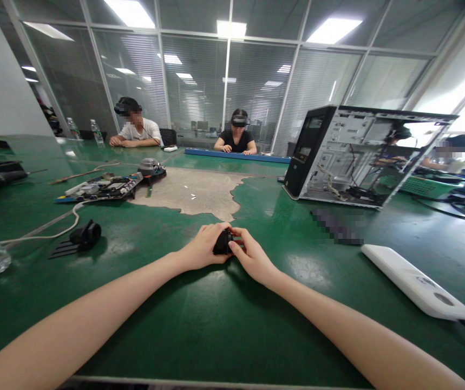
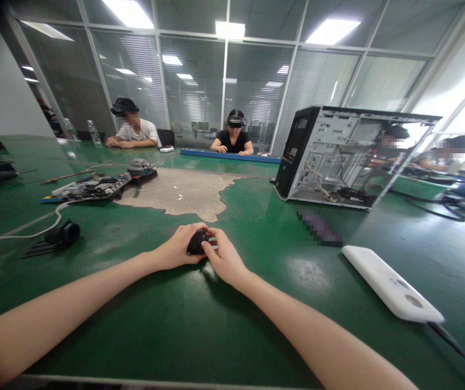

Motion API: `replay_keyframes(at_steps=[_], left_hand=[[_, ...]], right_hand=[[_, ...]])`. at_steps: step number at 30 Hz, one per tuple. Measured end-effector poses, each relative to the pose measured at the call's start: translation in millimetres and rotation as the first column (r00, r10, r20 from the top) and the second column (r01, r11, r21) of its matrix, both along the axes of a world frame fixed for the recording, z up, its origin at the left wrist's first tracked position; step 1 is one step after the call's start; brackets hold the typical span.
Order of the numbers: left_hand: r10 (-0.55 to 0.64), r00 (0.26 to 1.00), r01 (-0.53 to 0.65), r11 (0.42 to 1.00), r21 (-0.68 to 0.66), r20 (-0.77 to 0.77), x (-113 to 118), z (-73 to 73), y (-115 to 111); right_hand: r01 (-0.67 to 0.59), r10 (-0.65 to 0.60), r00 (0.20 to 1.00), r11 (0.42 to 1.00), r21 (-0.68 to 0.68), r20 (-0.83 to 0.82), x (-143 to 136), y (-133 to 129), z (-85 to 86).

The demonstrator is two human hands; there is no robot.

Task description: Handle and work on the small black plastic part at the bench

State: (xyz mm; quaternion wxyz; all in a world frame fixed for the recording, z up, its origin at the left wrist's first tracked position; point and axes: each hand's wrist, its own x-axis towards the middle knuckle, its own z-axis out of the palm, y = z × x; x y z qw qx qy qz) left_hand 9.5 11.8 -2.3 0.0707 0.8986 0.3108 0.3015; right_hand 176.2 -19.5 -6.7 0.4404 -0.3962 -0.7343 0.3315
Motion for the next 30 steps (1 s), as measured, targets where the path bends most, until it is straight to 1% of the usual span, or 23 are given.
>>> replay_keyframes(at_steps=[4,14,18,24,30], left_hand=[[-0.002,1.0,0.002,1.0,-0.011,-0.014,-0.6,1.4,-1.2],[0.005,1.0,-0.005,1.0,-0.01,-0.023,-0.1,2.3,-1.1],[0.009,1.0,-0.009,1.0,-0.017,-0.027,-0.2,2.5,-1.4],[0.012,1.0,-0.012,1.0,-0.011,-0.014,-0.1,0.4,-0.4],[0.007,1.0,-0.008,1.0,-0.022,-0.019,-0.2,3.4,-1.8]], right_hand=[[0.0,0.0,1.0,1.0,-0.002,0.021,-0.3,-1.3,2.5],[-0.015,0.017,1.0,0.998,0.058,-0.023,1.4,-2.6,2.6],[-0.032,0.034,0.999,0.998,0.046,-0.034,1.9,-2.2,1.5],[0.0,0.001,1.0,1.0,0.015,-0.024,0.5,-1.8,1.5],[0.018,-0.018,0.999,1.0,0.024,0.029,0.4,-3.7,5.8]])
